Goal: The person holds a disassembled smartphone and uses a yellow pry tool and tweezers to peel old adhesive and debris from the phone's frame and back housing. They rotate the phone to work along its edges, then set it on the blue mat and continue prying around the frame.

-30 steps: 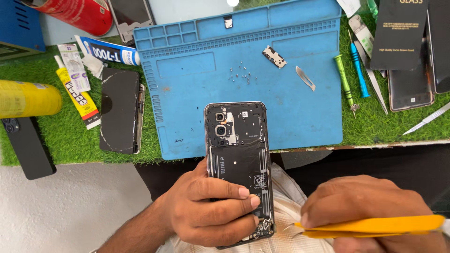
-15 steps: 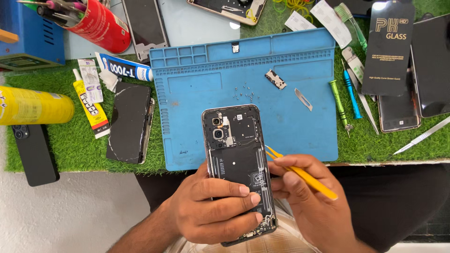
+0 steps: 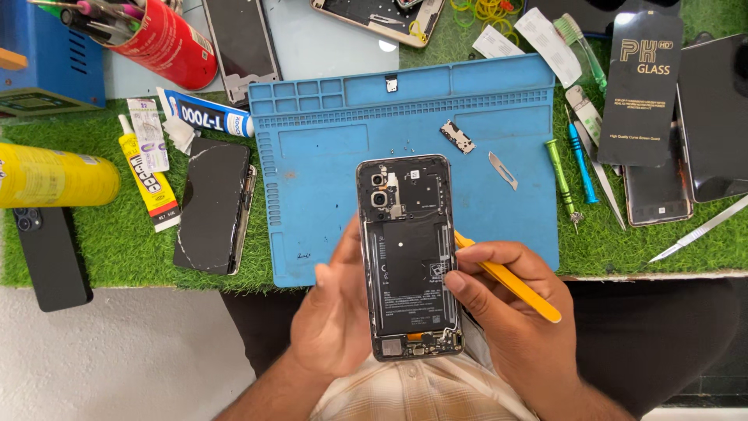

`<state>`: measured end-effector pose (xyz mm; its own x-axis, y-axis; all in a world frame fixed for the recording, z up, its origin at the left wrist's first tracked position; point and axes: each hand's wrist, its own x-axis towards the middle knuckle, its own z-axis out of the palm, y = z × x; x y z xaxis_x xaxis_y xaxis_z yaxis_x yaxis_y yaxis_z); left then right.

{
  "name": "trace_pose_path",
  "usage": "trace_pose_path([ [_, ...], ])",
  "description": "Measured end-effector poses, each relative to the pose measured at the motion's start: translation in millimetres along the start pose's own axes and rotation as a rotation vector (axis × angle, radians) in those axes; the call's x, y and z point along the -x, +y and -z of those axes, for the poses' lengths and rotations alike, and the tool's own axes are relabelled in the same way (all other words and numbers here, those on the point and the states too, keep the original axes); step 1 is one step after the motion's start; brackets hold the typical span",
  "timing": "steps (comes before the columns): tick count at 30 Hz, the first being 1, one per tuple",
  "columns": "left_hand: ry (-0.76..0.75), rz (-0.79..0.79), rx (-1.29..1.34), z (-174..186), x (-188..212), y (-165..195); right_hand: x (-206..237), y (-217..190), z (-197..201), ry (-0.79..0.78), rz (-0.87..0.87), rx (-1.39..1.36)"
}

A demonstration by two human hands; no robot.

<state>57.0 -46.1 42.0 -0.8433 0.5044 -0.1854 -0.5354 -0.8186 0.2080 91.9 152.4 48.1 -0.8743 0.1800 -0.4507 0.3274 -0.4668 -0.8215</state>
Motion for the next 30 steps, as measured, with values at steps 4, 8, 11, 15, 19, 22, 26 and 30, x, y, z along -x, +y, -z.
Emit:
trace_pose_path([
  [4,0.099,0.177,-0.016,-4,-3,-13,-3,0,-11,-0.019,0.071,0.258],
  [8,0.132,0.116,0.005,-14,-12,-14,-2,-14,0,-0.062,0.316,0.426],
  [11,0.170,0.093,0.031,-19,-16,-7,6,-27,25,-0.052,0.404,0.377],
  [15,0.187,0.079,-0.059,-22,-16,3,14,-19,58,-0.219,0.381,0.065],
  [19,0.170,0.112,-0.148,-23,-16,7,17,2,79,-0.249,0.337,-0.111],
  [22,0.137,0.103,-0.192,-24,-12,7,21,8,87,-0.176,0.294,-0.118],
  [26,0.048,0.086,-0.252,-24,-5,5,29,8,85,-0.190,0.325,-0.019],
  [30,0.034,0.101,-0.240,-25,-3,5,29,6,79,-0.198,0.335,0.016],
])
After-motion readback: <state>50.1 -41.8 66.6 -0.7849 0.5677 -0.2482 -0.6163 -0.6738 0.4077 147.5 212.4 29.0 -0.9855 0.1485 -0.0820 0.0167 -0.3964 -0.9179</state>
